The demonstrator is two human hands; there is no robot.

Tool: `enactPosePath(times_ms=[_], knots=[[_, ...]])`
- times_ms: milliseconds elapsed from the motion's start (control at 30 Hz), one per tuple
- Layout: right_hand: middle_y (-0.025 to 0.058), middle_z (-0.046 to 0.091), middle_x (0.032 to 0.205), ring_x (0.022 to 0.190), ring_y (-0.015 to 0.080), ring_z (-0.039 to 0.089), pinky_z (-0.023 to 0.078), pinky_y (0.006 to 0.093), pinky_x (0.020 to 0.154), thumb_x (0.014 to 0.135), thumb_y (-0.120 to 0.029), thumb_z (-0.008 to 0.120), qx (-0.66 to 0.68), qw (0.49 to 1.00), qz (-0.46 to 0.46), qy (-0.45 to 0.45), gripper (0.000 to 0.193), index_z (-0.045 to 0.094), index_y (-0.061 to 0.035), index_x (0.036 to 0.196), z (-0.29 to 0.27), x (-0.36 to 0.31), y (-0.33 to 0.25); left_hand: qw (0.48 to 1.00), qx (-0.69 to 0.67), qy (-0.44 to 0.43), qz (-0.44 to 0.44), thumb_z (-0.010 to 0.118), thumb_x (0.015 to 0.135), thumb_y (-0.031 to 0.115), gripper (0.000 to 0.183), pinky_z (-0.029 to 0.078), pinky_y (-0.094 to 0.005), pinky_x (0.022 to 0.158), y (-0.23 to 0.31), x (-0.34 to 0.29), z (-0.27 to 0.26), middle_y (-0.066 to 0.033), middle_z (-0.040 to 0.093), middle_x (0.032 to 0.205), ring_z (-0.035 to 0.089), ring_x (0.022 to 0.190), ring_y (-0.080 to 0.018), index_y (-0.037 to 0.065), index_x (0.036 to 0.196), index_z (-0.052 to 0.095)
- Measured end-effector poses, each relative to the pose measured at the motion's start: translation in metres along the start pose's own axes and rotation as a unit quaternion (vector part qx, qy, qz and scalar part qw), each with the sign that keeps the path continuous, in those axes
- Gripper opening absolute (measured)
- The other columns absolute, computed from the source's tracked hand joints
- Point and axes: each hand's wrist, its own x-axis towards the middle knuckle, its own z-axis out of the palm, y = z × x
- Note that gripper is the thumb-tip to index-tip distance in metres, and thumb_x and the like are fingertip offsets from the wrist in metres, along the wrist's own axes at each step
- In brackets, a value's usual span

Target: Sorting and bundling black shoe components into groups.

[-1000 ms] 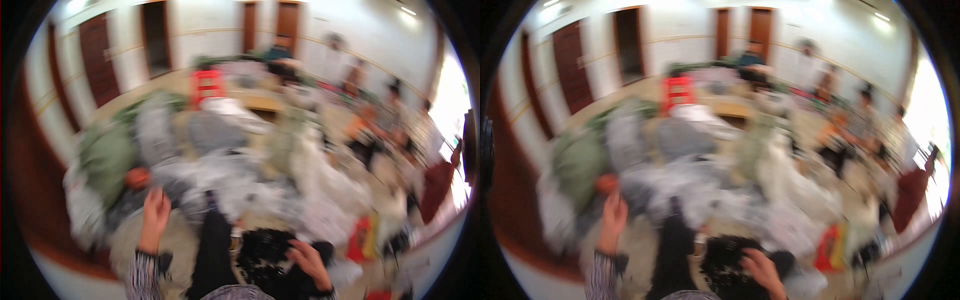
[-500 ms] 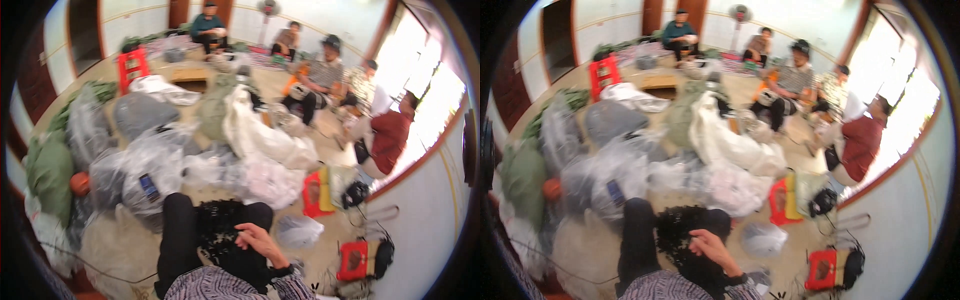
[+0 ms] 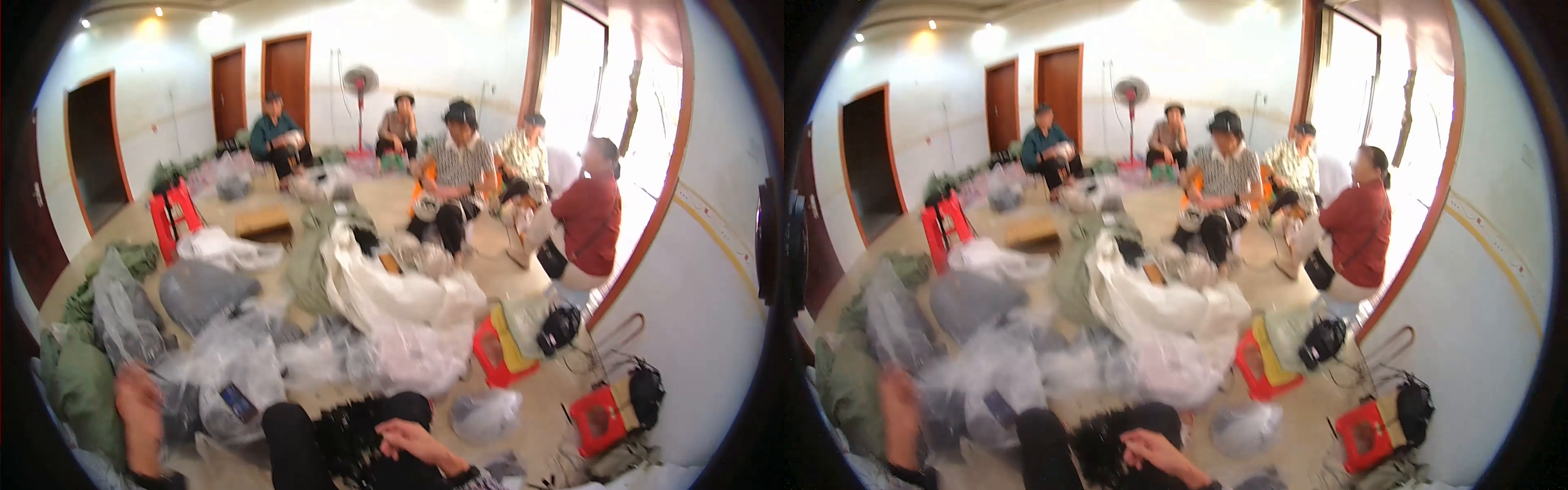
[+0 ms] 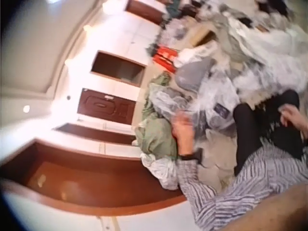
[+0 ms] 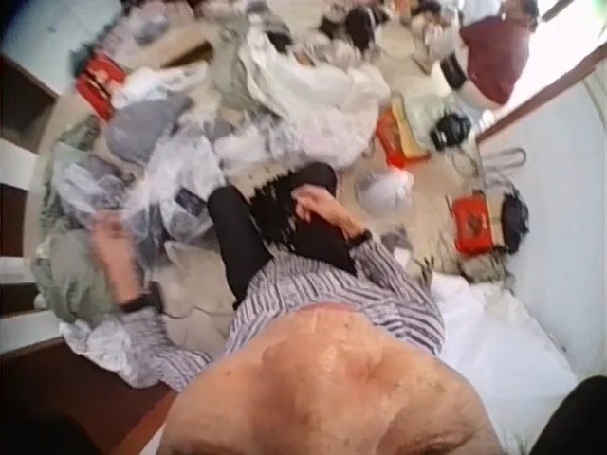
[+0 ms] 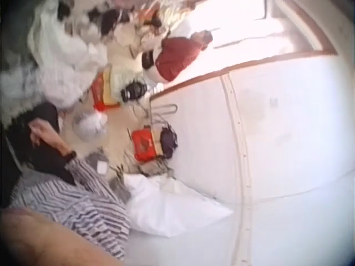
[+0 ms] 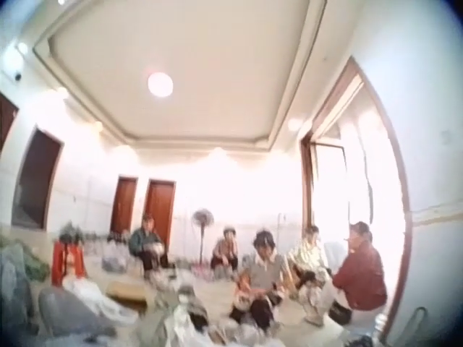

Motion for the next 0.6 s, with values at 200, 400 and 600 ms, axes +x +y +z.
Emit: enactPosePath(times_ms=[200, 400, 600], knots=[[0.0085, 0.060, 0.082, 0.069, 0.0139, 0.058, 0.048, 0.0238, 0.059, 0.092, -0.024, 0.045, -0.013, 0.998, -0.037, 0.052, 0.028, 0.054, 0.0007, 0.103, 0.040, -0.008, -0.012, 0.938, 0.200, -0.215, -0.186, 0.061, 0.076, 0.003, 0.014, 0.046, -0.0237, 0.052, -0.107, -0.139, 0.075, -0.0041, 0.057, 0.069, 0.055, 0.056, -0.0130, 0.002, 0.090, 0.058], [0.0055, 0.060, 0.073, 0.064, 0.0127, 0.056, 0.047, 0.0244, 0.056, 0.091, -0.027, 0.046, -0.136, 0.981, 0.034, -0.137, 0.028, 0.058, -0.0014, 0.094, 0.069, -0.012, -0.008, 0.892, 0.198, -0.342, -0.219, 0.063, 0.076, 0.002, 0.015, 0.045, -0.0236, 0.052, -0.174, -0.187, 0.076, -0.0071, 0.059, 0.067, 0.055, 0.055, -0.0124, -0.002, 0.090, 0.060], [0.0011, 0.057, 0.063, 0.052, 0.0066, 0.049, 0.040, 0.0206, 0.048, 0.088, -0.024, 0.050, -0.074, 0.982, 0.140, -0.103, 0.023, 0.060, -0.0028, 0.084, 0.072, -0.010, 0.006, 0.870, 0.204, -0.395, -0.211, 0.062, 0.077, 0.002, 0.014, 0.045, -0.0229, 0.056, -0.212, -0.176, 0.055, -0.0066, 0.062, 0.073, 0.056, 0.061, -0.0110, -0.001, 0.090, 0.061]])
